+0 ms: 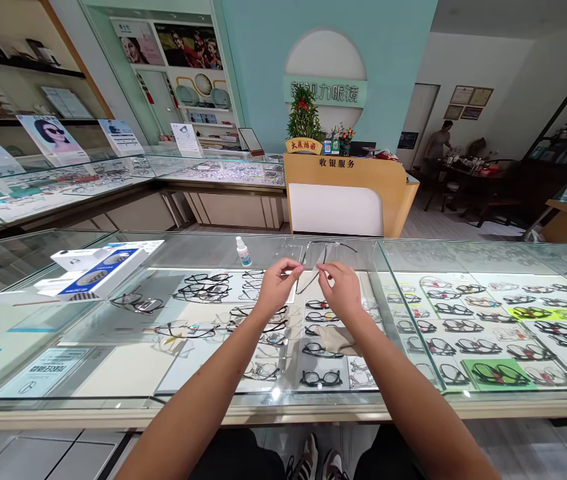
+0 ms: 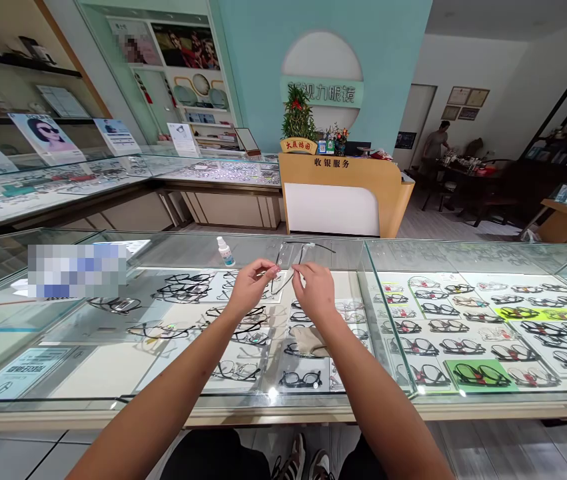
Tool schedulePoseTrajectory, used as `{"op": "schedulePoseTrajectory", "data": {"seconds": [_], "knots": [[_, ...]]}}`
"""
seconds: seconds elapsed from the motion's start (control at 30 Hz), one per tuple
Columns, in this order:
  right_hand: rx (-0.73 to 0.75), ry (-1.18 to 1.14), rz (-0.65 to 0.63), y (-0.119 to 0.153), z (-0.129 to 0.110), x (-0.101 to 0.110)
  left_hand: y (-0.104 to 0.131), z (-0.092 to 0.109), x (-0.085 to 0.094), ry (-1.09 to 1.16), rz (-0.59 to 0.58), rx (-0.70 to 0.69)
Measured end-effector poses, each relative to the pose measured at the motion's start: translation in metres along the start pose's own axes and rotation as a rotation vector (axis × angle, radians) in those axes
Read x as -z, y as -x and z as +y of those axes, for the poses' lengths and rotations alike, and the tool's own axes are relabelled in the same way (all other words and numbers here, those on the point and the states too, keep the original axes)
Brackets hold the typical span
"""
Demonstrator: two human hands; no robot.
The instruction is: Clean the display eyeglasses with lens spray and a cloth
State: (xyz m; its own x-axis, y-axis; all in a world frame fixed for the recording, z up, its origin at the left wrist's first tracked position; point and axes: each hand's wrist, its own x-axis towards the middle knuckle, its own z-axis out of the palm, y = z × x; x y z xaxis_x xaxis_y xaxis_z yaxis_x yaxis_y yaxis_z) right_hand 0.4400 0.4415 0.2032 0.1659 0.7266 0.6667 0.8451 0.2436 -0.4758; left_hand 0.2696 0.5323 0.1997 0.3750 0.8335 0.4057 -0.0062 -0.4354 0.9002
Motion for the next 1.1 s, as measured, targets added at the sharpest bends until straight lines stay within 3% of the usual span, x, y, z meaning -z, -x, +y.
{"op": "schedulePoseTrajectory", "data": {"seconds": [0.33,0.5,0.67,0.87,1.1], "knots": [[0.013,0.282,-0.116,-0.003,0.01,0.001,-0.01,-0.01,0.011,0.214,0.238,0.075],[0.047,0.331,-0.114,-0.002,0.012,0.001,-0.013,-0.01,0.012,0.278,0.314,0.102],[0.058,0.297,-0.164,0.0,0.001,0.005,-0.011,-0.009,0.01,0.181,0.243,0.055],[0.013,-0.042,-0.055,0.002,-0.014,0.004,-0.003,-0.004,0.001,0.064,0.074,-0.019],[0.044,-0.238,-0.108,0.004,-0.012,-0.007,0.006,0.004,-0.009,0.207,-0.054,0.033]]}}
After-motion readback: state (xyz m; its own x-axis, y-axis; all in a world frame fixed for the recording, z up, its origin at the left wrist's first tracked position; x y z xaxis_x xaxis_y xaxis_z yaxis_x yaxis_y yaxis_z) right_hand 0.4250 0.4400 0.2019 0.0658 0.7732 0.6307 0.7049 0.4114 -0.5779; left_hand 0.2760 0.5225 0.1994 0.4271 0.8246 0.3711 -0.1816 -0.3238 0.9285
